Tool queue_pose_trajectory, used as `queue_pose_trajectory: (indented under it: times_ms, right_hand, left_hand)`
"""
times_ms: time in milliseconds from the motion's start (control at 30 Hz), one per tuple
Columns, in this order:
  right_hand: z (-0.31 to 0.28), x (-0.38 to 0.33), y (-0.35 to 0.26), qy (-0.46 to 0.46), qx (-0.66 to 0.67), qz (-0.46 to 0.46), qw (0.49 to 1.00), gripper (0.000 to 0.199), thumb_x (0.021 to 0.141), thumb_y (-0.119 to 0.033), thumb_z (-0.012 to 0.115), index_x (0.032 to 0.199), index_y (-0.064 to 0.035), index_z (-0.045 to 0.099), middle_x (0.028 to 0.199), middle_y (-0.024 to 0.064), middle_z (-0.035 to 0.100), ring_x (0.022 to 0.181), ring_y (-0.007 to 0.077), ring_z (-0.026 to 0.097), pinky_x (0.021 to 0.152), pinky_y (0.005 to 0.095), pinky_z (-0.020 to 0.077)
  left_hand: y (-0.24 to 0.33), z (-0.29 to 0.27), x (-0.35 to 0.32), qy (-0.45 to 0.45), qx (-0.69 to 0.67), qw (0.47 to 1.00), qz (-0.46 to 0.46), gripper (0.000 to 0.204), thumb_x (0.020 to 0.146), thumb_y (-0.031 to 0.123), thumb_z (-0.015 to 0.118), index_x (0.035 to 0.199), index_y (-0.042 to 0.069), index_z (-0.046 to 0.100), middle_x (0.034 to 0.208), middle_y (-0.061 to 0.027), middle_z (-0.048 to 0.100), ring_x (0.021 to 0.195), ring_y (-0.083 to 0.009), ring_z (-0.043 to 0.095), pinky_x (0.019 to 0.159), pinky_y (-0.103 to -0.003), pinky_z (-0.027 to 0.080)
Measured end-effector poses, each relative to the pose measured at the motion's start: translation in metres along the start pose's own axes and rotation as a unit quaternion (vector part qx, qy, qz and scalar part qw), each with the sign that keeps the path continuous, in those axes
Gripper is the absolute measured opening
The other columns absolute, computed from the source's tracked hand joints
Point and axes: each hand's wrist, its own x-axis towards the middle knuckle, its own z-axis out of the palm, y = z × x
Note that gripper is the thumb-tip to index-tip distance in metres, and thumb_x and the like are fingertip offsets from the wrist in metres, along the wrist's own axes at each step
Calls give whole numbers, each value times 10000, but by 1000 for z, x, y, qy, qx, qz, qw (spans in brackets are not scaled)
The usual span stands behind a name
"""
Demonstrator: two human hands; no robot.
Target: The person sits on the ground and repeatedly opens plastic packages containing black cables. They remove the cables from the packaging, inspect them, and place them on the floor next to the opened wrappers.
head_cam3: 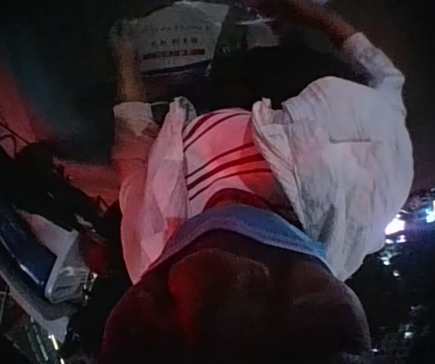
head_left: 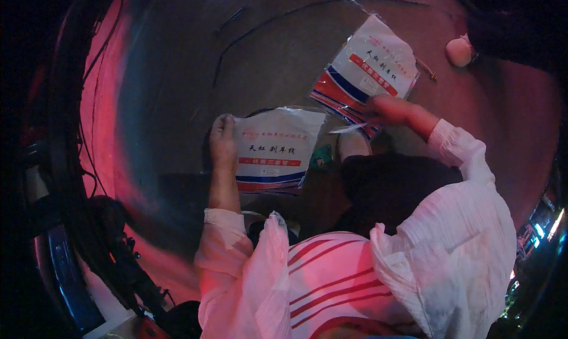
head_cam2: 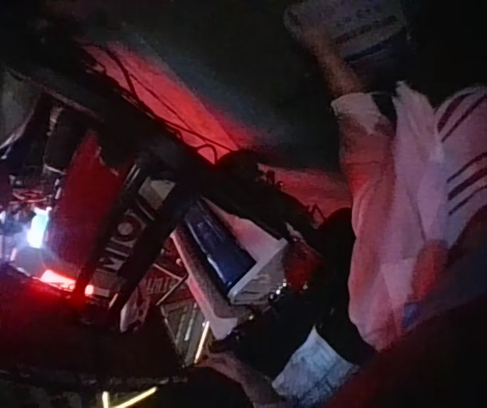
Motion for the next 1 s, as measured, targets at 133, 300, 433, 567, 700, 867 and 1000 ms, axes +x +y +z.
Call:
queue_pose_trajectory:
  times_ms: [133,300,433,567,700,867,1000]
  right_hand:
    - [-28,54,-61,131,34,-52,989,250,822,-176,604,1003,-3,612,867,168,606,812,298,594,726,383,462]
    - [-9,112,-91,149,117,-127,974,287,859,-268,553,985,-16,601,886,207,621,800,381,596,689,423,468]
    - [-14,109,-92,207,167,-93,960,201,875,-171,523,964,-4,587,832,203,613,727,344,587,673,373,462]
    - [-13,96,-78,203,216,-36,955,218,890,-161,501,986,17,582,862,165,602,801,242,585,732,343,451]
    - [-11,91,-71,218,269,21,938,261,917,-205,479,1003,21,576,840,101,592,768,192,548,720,311,439]
    - [0,97,-55,195,471,108,854,279,934,-235,468,1049,-1,566,837,21,567,723,116,499,651,242,408]
    - [10,99,-59,217,512,131,821,278,934,-233,470,1075,-9,556,788,3,539,664,92,468,590,220,371]
  left_hand:
    - [17,16,0,-18,39,999,13,217,912,198,519,1009,16,588,911,-43,612,847,-123,537,784,-263,418]
    - [39,32,4,-156,72,983,60,275,885,190,566,1104,22,563,1033,-92,605,935,-171,551,826,-284,419]
    - [-19,-12,9,119,143,982,35,373,890,228,565,1194,22,503,1138,-119,570,1003,-224,545,858,-316,419]
    - [-52,-37,-20,176,-84,946,-258,457,903,316,534,1248,25,460,1187,-120,547,1072,-237,514,903,-353,399]
    - [-82,-35,-45,52,-469,860,-195,503,917,400,477,1268,40,455,1202,-105,533,1102,-237,486,919,-373,381]
    - [-114,-29,-50,86,-191,958,-194,483,930,376,454,1240,7,482,1244,-145,520,1099,-273,507,905,-343,387]
    - [-99,-32,-45,202,184,961,-42,402,929,313,458,1117,-29,552,1080,-217,601,961,-315,587,818,-349,431]
